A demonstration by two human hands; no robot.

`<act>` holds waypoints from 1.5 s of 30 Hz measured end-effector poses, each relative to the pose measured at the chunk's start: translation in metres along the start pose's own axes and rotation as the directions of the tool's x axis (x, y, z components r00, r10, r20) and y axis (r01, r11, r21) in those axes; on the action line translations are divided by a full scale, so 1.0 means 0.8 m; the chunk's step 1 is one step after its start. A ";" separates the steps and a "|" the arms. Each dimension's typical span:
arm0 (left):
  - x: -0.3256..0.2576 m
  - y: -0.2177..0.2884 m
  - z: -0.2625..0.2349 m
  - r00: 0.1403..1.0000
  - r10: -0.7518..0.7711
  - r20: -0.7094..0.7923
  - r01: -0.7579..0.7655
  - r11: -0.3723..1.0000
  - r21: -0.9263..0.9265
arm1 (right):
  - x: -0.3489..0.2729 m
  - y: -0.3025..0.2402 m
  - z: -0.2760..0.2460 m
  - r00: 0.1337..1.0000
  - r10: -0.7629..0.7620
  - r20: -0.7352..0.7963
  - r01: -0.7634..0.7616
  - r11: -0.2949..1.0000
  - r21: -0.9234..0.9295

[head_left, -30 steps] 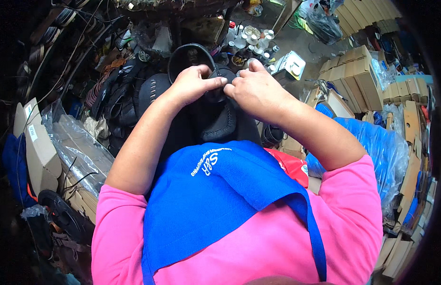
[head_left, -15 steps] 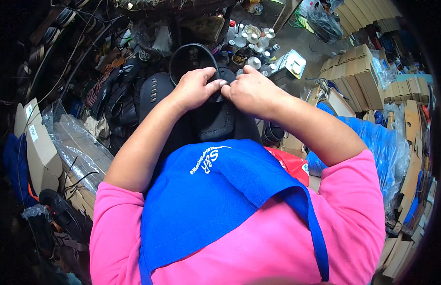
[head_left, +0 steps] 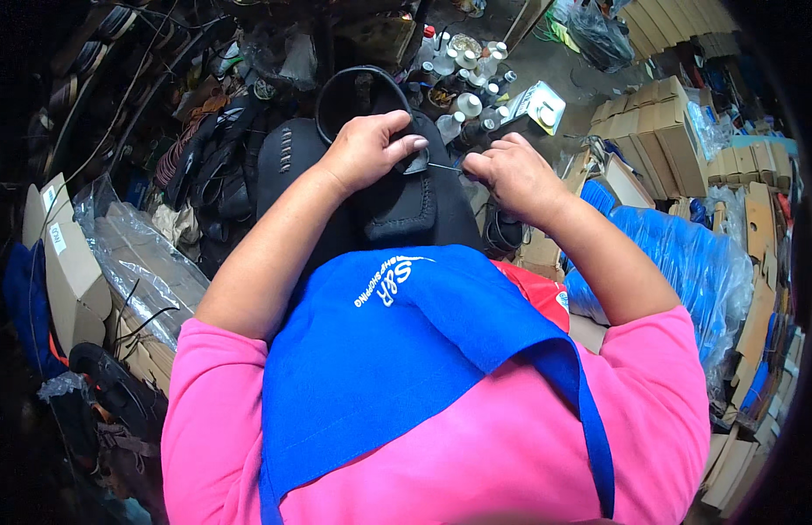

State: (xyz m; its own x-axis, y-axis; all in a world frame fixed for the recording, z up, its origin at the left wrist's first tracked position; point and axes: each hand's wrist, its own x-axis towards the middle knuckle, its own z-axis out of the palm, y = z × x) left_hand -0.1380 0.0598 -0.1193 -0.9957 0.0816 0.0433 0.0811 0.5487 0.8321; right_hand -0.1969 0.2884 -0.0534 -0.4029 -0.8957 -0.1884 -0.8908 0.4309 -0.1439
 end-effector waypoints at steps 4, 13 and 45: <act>0.002 0.007 -0.028 0.918 -0.093 0.385 0.306 0.784 -0.540 | -0.003 -0.002 -0.024 0.981 -0.012 -0.194 -0.010 0.994 -0.112; 0.010 -0.015 -0.043 0.865 0.007 0.501 0.239 0.874 -0.423 | 0.046 -0.048 -0.032 0.994 -0.026 0.110 0.049 0.976 -0.212; 0.011 0.018 -0.050 0.893 -0.256 0.370 0.341 0.922 -0.185 | -0.081 0.059 -0.070 0.855 0.518 -0.007 -0.272 0.460 0.845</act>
State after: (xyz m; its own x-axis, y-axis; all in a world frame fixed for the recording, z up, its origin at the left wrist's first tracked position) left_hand -0.1473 0.0350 -0.0850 -0.8936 0.2403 -0.3790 -0.2728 0.3798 0.8839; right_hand -0.2251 0.3605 0.0064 -0.8073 -0.5438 -0.2292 -0.1225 0.5344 -0.8363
